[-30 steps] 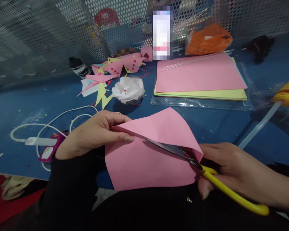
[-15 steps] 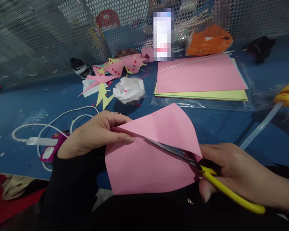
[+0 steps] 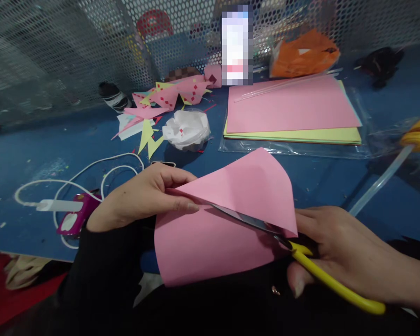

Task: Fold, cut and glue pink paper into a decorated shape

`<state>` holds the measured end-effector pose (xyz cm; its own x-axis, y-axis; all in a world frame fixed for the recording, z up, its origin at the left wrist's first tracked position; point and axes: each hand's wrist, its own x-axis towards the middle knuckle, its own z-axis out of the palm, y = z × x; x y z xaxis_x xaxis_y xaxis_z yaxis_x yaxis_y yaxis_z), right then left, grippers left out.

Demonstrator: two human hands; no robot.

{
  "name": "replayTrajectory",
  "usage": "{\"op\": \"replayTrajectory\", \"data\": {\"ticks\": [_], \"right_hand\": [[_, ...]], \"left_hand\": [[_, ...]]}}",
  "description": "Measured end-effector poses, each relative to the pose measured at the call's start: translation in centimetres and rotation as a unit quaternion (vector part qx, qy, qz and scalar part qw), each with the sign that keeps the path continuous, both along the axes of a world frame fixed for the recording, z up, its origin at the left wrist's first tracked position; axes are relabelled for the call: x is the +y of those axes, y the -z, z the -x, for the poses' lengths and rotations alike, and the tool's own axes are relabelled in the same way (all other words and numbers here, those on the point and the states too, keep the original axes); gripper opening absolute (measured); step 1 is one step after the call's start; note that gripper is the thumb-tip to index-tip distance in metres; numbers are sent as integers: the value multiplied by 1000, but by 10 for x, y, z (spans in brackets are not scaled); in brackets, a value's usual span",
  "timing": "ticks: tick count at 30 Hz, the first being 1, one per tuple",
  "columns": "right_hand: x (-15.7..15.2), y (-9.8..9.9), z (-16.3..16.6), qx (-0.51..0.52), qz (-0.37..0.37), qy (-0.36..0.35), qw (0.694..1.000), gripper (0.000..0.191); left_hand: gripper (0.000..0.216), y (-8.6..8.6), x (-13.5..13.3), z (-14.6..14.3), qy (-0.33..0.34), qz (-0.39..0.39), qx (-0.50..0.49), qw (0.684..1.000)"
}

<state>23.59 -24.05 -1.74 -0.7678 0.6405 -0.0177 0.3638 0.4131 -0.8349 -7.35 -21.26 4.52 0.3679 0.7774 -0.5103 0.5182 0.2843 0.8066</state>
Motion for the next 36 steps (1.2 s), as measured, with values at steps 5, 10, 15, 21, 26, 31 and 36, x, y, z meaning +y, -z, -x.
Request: {"op": "replayTrajectory", "data": {"ticks": [5,10,15,21,26,31,36], "right_hand": [[-1,-1,1,37,-10,-24,999,31],[-2,2,-1,44,7,-54,998,24],[-2,5,-1,44,-37,-36,998,21],[-3,6,-2,16,-35,-19,999,4],[-3,7,-1,-10,-68,14,998,26],[-3,7,0,-15,-140,23,990,34],[-3,6,2,-25,-183,20,983,39]], "left_hand": [[12,0,-1,2,1,15,-6,1000],[12,0,-2,4,3,12,-7,1000],[16,3,-2,5,10,8,5,1000],[19,4,-2,4,22,3,-11,1000],[19,5,-2,5,22,17,-4,1000],[19,6,-2,4,36,30,-8,999],[23,7,-2,-3,44,37,-5,998]]}}
